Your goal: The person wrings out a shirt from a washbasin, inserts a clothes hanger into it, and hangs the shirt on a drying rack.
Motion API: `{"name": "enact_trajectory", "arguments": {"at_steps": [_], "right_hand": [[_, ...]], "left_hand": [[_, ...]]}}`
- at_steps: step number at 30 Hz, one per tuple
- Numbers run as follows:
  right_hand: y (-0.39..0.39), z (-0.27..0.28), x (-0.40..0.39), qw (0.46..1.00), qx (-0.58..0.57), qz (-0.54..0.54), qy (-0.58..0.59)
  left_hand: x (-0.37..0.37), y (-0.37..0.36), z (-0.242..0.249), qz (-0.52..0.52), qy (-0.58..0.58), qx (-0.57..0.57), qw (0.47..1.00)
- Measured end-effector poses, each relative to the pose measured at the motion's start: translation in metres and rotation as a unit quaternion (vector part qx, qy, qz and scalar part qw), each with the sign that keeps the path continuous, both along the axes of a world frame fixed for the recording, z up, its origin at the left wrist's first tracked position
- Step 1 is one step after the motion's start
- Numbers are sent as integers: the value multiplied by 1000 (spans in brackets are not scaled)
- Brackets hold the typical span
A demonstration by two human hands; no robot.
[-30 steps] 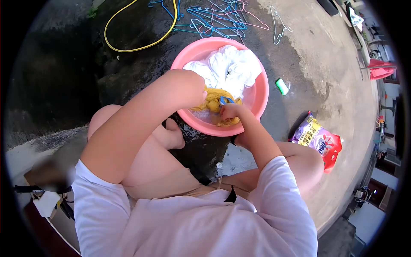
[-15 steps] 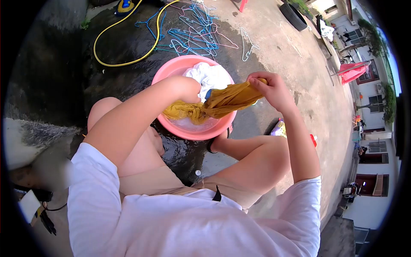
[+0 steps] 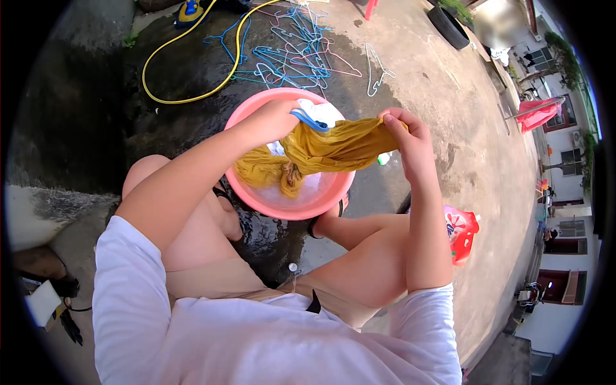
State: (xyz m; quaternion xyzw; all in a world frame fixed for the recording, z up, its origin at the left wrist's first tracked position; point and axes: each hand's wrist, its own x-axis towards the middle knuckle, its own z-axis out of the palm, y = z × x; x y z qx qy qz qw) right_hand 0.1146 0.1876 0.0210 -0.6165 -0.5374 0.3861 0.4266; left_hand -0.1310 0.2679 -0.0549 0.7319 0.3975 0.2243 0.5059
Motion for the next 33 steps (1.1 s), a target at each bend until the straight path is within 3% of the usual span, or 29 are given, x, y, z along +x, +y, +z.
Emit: {"name": "enact_trajectory", "arguments": {"at_steps": [3,7,10,11,15,18,19,22,25,28,30,33], "right_hand": [[0,-23,-1,954,-125,117,-247],[0,-63,2,868,-182,280,-367],[-2,-64,-17,921,-106,195,-320],[-1,-67,-20,936,-8,184,-300],[13,-36,-26,937,-172,214,-215],[16,-35,-21,970,-94,156,-163],[12,-27,-19,984,-90,121,-95],[12,-26,-9,995,-25,81,58],[9,-21,-3,994,-2,61,86],[3,-17,-5,994,9,38,105],[0,-16,-9,993,23,29,112],[-5,-15,-14,992,34,37,118]], "left_hand": [[6,5,5,43,23,-62,997],[21,8,8,26,-112,-183,976],[34,5,0,-36,-103,-140,984],[37,-1,8,-52,-60,-158,984],[39,-3,25,-96,-153,-44,983],[29,13,29,-75,-152,-102,980],[24,18,27,-58,-155,-55,985],[5,13,48,-64,-92,-98,989],[-6,13,48,-142,15,-103,984],[-6,2,50,-149,77,-124,978],[-2,-4,41,-68,101,-267,956],[-5,-5,27,-203,177,-210,940]]}}
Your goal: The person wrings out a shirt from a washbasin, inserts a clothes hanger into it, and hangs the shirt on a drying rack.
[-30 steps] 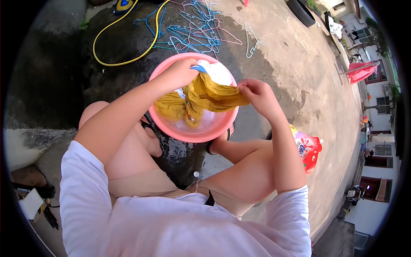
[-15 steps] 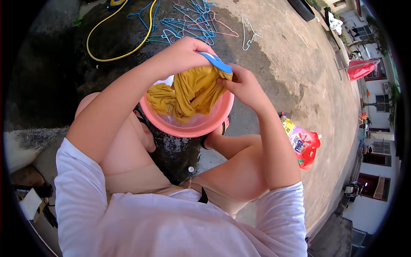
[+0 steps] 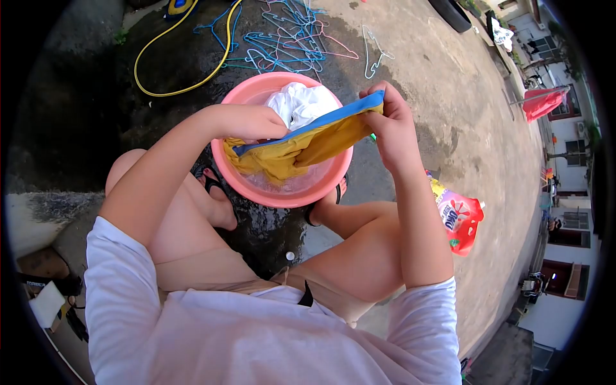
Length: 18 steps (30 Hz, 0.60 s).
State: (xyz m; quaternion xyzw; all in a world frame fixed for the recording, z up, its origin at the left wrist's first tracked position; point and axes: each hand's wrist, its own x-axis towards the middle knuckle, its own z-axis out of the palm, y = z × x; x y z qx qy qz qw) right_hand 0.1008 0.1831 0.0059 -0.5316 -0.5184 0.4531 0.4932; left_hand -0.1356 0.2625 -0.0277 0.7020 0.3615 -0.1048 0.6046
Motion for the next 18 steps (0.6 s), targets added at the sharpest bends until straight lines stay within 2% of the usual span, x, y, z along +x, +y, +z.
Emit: {"name": "enact_trajectory", "arguments": {"at_steps": [1,2,5,8,11,14,17,18], "right_hand": [[0,1,0,1000,-10,9,4],[0,3,0,1000,-19,18,8],[-3,10,0,997,-67,25,-12],[-4,4,6,998,16,52,-10],[-7,5,6,998,17,57,-11],[-8,4,6,996,36,71,-42],[-7,2,8,995,41,69,-57],[-7,2,8,993,42,66,-84]], "left_hand": [[0,1,-4,-57,6,14,998],[0,-5,3,-66,-39,28,997],[2,0,-12,-89,-76,-66,991],[3,-4,-14,-89,-108,-87,986],[5,-9,-5,-106,-125,-103,981],[10,-11,-14,-118,-162,-62,978],[12,-13,-2,53,-107,-27,992],[12,-11,-4,127,-134,-10,983]]}}
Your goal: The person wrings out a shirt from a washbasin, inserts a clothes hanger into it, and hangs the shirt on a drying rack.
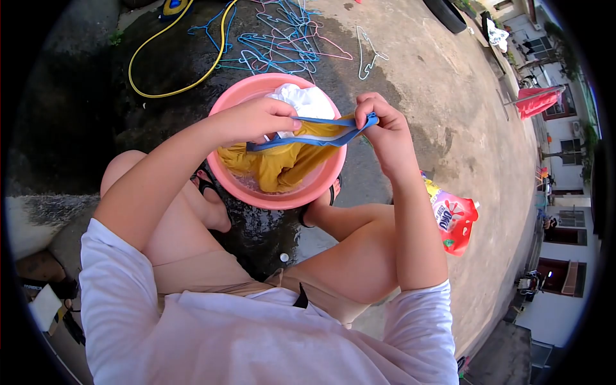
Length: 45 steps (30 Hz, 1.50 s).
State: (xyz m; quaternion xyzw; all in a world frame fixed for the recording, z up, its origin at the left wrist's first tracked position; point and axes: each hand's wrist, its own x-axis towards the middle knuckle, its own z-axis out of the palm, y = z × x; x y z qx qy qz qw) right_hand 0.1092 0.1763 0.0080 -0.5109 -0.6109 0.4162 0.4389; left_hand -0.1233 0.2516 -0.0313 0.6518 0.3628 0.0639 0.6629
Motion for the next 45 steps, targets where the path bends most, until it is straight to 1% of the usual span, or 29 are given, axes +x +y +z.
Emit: {"name": "enact_trajectory", "arguments": {"at_steps": [2,3,4,5,8,11,12,14,15,17,18,21,23,24,26,27,28,29,30,31,32,33,34,37,40,43,45], "right_hand": [[0,0,0,998,8,-7,-54],[0,-2,-1,997,33,7,-72],[1,-4,-3,994,59,21,-90],[1,-5,-6,990,84,36,-108],[-3,2,-11,981,-52,48,-182],[-3,-3,-12,974,-108,73,-183],[-4,-2,-14,973,-87,78,-198],[-1,4,-17,966,-151,68,-197],[0,5,-18,961,-183,63,-196],[2,-3,-19,959,-129,12,-254],[2,-8,-19,954,-102,-14,-281],[2,-16,-17,947,-80,-75,-301],[5,-14,-7,910,-117,-61,-392],[6,-11,2,888,-136,-56,-435],[10,-12,25,871,-160,-68,-460],[11,-13,35,861,-171,-74,-473],[12,-12,42,905,-123,-64,-403],[14,-13,45,931,-126,-71,-335],[16,-15,48,952,-129,-77,-266],[17,-17,49,968,-132,-81,-195],[17,-14,46,976,-143,-85,-139],[16,-11,41,981,-154,-87,-83],[14,-6,36,982,-164,-90,-26],[5,8,20,969,-146,-71,187],[2,14,12,959,-97,-79,253],[-2,17,8,951,-63,-96,287],[-2,16,13,949,-38,-107,293]], "left_hand": [[-3,5,3,91,-49,69,992],[-5,8,4,136,-74,104,983],[-4,13,-8,173,-125,130,968],[-4,14,-11,192,-135,123,964],[-3,14,-8,240,-173,100,950],[-4,14,-6,233,-188,102,949],[-4,13,-4,229,-183,95,951],[-3,8,2,219,-174,78,957],[-1,5,5,210,-190,87,955],[1,-2,11,193,-223,103,950],[0,-4,14,183,-216,95,954],[-3,-5,20,155,-199,88,964],[-8,-1,21,137,-191,104,966],[-12,3,21,150,-208,79,963],[-18,14,21,176,-244,31,953],[-20,14,23,171,-243,31,954],[-22,13,27,166,-241,31,956],[-25,14,29,162,-239,32,957],[-26,16,22,134,-178,108,969],[-26,16,18,126,-114,226,959],[-26,14,14,116,-48,339,932],[-26,13,9,103,19,445,889],[-27,18,1,88,58,487,867],[-27,31,-13,55,116,566,814],[-24,38,-27,42,132,579,804],[-17,37,-51,57,130,637,758],[-15,38,-68,42,232,577,782]]}}
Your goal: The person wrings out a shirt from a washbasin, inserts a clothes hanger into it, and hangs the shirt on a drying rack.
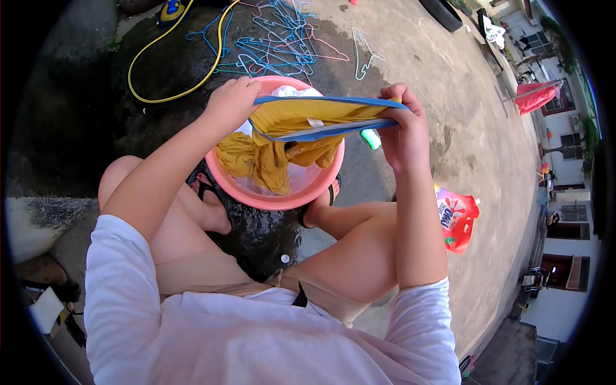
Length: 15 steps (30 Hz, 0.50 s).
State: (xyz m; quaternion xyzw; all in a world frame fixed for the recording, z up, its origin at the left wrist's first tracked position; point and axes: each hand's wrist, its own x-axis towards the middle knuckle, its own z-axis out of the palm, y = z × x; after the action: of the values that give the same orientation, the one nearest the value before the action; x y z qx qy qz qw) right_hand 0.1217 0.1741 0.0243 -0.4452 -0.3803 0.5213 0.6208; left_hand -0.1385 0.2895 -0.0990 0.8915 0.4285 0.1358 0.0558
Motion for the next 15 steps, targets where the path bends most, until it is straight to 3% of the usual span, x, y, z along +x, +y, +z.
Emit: {"name": "enact_trajectory", "arguments": {"at_steps": [1,2,4,5,11,14,15], "right_hand": [[1,0,3,1000,11,-9,1],[1,-1,5,1000,15,-14,4],[1,-2,10,999,24,-27,8],[1,-2,11,999,22,-32,8],[0,1,17,999,5,-33,-35],[1,0,21,988,-34,-8,-153],[2,-1,21,977,-54,2,-208]], "left_hand": [[0,2,-7,31,40,-34,998],[2,2,-1,47,-9,-210,977],[5,2,13,73,-103,-534,836],[4,-1,17,79,-149,-633,755],[12,-17,13,85,-464,-640,606],[7,-20,34,56,-515,-628,581],[4,-18,38,75,-515,-614,594]]}}
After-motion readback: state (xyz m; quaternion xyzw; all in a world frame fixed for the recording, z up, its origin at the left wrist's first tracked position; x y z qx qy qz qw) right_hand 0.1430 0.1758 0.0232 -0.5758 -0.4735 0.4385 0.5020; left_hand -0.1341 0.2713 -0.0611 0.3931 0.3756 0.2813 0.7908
